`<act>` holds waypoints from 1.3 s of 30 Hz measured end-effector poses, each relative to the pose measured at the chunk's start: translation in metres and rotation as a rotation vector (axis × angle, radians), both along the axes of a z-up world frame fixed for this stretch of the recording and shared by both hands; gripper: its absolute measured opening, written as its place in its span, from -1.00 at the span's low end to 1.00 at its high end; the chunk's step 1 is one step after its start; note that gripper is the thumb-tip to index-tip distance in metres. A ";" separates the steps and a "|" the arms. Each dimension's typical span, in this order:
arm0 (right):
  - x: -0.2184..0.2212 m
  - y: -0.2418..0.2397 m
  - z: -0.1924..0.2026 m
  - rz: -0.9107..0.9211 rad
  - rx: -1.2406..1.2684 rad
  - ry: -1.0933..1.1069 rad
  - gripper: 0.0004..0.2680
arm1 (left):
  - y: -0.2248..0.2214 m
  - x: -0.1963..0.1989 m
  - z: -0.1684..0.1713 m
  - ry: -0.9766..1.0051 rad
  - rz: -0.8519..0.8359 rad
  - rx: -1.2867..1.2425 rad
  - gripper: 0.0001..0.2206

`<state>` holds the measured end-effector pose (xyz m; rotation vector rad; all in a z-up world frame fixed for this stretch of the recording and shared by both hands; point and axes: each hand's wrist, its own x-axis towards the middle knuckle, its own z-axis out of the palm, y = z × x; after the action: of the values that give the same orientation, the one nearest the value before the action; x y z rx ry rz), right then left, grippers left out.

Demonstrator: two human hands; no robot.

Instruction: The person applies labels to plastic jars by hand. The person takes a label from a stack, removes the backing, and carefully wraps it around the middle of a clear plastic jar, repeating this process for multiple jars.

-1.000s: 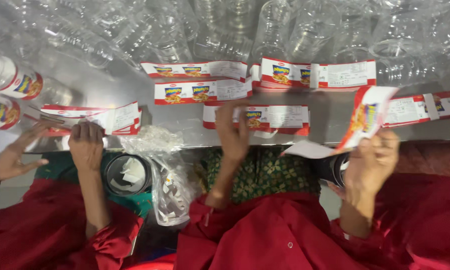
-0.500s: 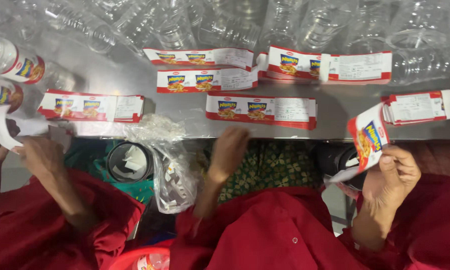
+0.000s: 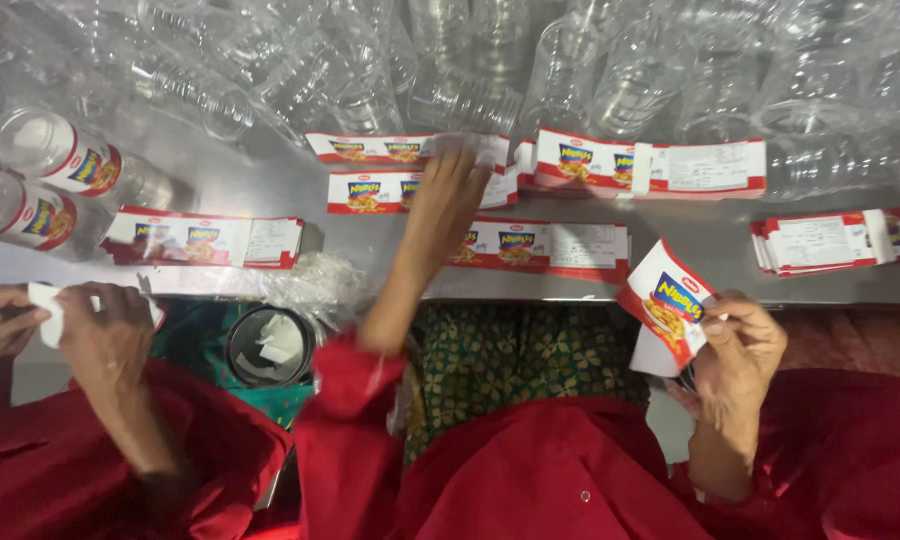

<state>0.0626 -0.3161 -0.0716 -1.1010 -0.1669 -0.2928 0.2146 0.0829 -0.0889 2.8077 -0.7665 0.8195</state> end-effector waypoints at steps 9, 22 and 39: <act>-0.016 -0.023 -0.014 -0.069 -0.075 0.118 -0.88 | 0.012 0.212 -0.023 0.187 0.046 0.541 -0.77; -0.016 -0.006 0.003 0.176 -0.446 0.230 -0.83 | -0.026 -0.170 0.019 0.996 0.140 -0.952 -0.58; -0.040 0.104 -0.002 0.635 -0.812 0.370 -0.81 | -0.041 -0.219 -0.038 1.305 -0.405 -1.652 0.00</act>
<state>0.0224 -0.2119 -0.0734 -1.8040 -0.3056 0.6030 -0.0045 0.0423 -0.1268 1.0722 -0.1274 -0.4333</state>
